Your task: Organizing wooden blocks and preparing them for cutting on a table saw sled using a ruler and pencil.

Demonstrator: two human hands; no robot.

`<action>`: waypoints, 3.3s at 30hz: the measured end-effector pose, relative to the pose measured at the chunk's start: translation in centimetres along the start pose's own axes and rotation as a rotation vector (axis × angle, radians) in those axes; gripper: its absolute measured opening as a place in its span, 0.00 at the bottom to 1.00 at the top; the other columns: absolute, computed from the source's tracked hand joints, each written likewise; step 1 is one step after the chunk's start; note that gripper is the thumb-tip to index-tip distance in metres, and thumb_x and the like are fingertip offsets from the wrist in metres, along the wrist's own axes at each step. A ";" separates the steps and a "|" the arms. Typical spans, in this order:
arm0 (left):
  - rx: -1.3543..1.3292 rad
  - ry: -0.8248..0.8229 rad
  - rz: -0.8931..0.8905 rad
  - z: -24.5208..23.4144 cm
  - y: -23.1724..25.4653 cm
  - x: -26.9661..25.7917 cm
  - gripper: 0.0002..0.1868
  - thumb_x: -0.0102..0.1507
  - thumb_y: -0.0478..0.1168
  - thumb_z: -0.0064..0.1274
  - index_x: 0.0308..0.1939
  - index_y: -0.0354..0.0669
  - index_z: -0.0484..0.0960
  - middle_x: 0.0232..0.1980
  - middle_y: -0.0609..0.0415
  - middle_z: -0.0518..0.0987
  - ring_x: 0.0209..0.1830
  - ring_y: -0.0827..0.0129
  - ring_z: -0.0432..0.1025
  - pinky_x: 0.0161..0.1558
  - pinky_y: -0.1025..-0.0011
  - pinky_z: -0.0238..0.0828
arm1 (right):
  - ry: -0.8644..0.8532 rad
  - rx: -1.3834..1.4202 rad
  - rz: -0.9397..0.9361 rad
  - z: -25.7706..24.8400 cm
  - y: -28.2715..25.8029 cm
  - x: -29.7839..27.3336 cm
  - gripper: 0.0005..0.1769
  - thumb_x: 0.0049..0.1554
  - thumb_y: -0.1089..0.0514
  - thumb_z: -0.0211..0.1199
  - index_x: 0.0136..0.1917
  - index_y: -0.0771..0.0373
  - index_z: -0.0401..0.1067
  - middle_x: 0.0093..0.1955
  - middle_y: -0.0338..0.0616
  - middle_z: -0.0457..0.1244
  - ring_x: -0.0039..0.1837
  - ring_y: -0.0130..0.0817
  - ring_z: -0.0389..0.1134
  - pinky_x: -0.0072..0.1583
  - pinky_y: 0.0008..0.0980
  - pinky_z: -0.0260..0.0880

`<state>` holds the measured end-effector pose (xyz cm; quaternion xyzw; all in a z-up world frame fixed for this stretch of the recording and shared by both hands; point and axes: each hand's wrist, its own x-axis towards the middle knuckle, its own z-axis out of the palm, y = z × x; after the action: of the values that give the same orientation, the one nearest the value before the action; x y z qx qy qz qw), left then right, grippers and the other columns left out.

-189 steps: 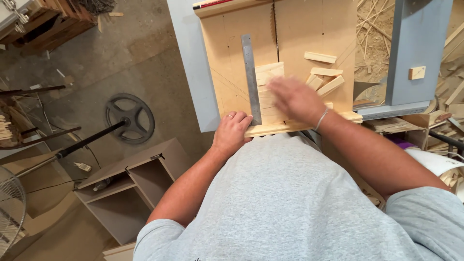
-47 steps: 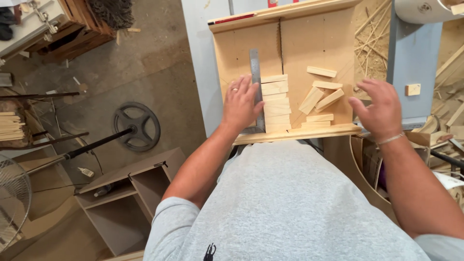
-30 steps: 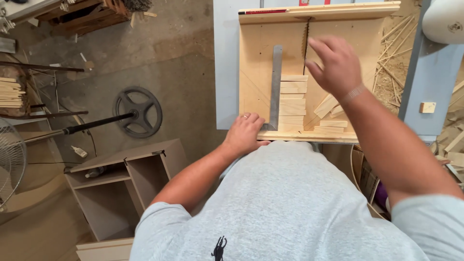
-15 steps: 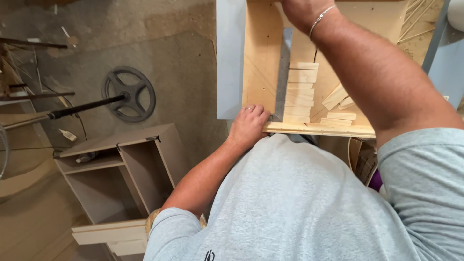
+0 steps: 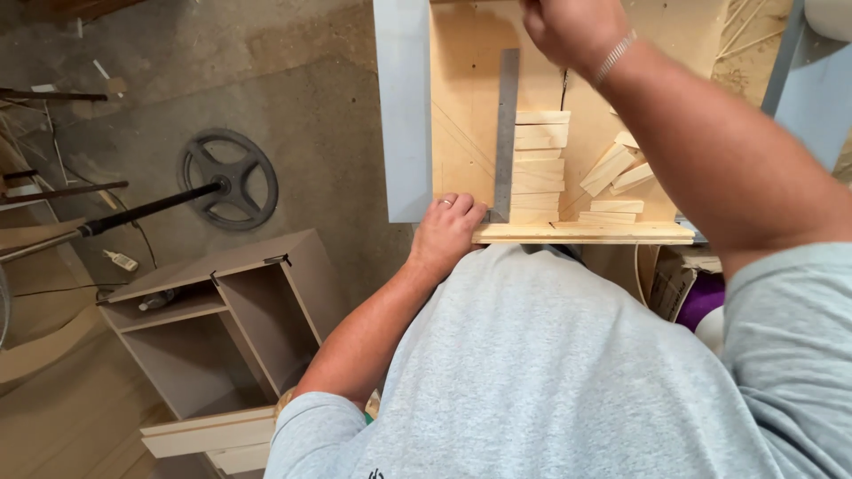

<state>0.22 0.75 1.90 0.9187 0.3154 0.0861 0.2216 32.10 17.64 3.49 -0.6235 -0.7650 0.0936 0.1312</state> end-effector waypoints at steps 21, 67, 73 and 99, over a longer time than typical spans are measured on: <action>0.101 -0.148 0.084 0.5 0.0 0.4 0.25 0.52 0.33 0.57 0.54 0.46 0.76 0.43 0.54 0.72 0.45 0.56 0.70 0.45 0.62 0.69 | -0.260 0.133 0.090 1.4 -2.5 -13.1 0.17 0.56 0.52 0.71 0.59 0.52 0.77 0.56 0.36 0.65 0.49 0.42 0.70 0.40 0.46 0.70; 0.168 -0.157 0.117 1.0 -0.5 0.5 0.25 0.55 0.30 0.56 0.55 0.52 0.74 0.42 0.57 0.70 0.45 0.59 0.70 0.39 0.64 0.65 | -0.168 0.216 0.056 2.0 -1.7 -14.1 0.23 0.52 0.57 0.74 0.61 0.54 0.76 0.58 0.39 0.64 0.51 0.41 0.68 0.41 0.44 0.70; 0.154 -0.148 0.115 1.0 -0.5 0.5 0.25 0.54 0.29 0.56 0.54 0.51 0.74 0.41 0.57 0.70 0.43 0.59 0.69 0.38 0.64 0.63 | -0.177 0.201 0.054 1.8 -1.8 -13.9 0.23 0.53 0.56 0.74 0.62 0.54 0.77 0.57 0.39 0.65 0.50 0.41 0.68 0.40 0.44 0.70; 0.092 -0.105 0.065 2.0 -0.6 0.2 0.22 0.53 0.30 0.51 0.50 0.52 0.76 0.42 0.56 0.71 0.42 0.57 0.69 0.40 0.61 0.65 | -0.209 0.627 0.432 -2.5 -2.2 -2.6 0.24 0.72 0.48 0.46 0.43 0.60 0.76 0.38 0.39 0.67 0.42 0.33 0.66 0.45 0.37 0.65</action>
<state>0.68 0.63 -0.17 0.9410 0.2767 0.0301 0.1923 31.29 14.61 6.29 -0.6869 -0.5598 0.4110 0.2140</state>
